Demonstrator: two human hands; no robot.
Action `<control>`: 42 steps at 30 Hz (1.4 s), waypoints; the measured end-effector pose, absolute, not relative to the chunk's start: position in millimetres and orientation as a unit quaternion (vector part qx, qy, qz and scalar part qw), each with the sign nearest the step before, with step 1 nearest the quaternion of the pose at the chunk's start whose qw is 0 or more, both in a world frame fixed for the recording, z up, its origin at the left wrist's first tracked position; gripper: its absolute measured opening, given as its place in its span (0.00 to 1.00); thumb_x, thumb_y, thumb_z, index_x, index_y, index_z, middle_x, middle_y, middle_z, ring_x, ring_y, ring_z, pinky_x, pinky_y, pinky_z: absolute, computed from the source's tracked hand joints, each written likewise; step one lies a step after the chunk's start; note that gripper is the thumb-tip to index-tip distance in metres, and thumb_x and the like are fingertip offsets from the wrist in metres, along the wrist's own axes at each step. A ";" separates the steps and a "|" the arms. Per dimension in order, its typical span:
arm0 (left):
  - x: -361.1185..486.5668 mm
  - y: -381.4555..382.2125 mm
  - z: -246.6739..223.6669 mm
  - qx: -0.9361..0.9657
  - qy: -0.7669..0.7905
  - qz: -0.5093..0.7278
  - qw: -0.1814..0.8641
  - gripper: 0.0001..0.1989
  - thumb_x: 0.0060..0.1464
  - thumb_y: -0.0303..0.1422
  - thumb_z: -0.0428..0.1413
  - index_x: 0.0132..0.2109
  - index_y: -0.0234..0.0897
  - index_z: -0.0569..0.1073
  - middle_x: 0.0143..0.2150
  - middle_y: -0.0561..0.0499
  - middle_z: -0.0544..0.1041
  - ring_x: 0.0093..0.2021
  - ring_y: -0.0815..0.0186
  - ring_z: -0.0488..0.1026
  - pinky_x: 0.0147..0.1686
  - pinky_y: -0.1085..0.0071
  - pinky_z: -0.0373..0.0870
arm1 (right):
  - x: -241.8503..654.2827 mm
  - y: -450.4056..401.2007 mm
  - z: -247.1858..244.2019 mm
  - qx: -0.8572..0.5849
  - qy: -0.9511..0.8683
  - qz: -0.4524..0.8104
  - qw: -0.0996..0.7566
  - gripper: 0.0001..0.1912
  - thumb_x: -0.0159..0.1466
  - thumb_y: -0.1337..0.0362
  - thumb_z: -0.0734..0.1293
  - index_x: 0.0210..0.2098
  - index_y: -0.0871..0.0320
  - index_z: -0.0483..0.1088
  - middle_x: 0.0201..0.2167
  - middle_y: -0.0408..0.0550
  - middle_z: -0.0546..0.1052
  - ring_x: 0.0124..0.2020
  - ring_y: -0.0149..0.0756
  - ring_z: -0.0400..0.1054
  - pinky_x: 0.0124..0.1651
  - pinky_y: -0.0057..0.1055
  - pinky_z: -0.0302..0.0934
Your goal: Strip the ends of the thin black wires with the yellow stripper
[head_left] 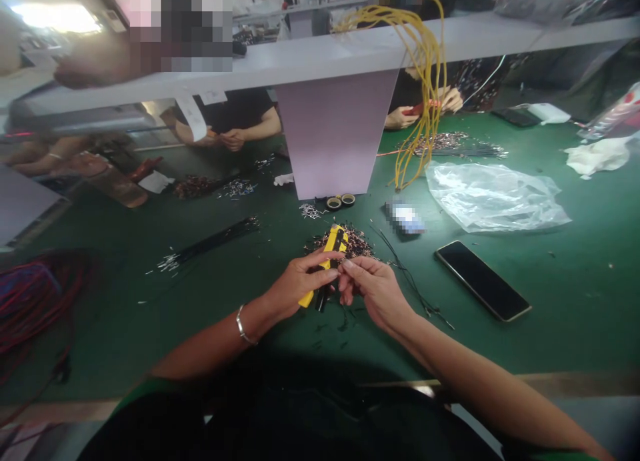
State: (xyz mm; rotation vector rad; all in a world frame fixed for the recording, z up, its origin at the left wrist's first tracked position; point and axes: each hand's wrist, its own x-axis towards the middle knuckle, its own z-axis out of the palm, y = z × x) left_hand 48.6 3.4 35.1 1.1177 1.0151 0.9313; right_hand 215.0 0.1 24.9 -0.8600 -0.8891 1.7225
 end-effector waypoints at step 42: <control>42.8 6.2 42.3 0.636 0.427 0.391 0.509 0.07 0.56 0.34 0.60 0.40 0.42 0.82 0.61 0.46 0.73 0.58 0.55 0.72 0.60 0.52 0.68 | 233.5 31.0 11.3 -0.323 -0.344 0.744 0.473 0.20 0.56 0.60 0.72 0.48 0.53 0.75 0.46 0.48 0.80 0.45 0.45 0.73 0.46 0.40 0.66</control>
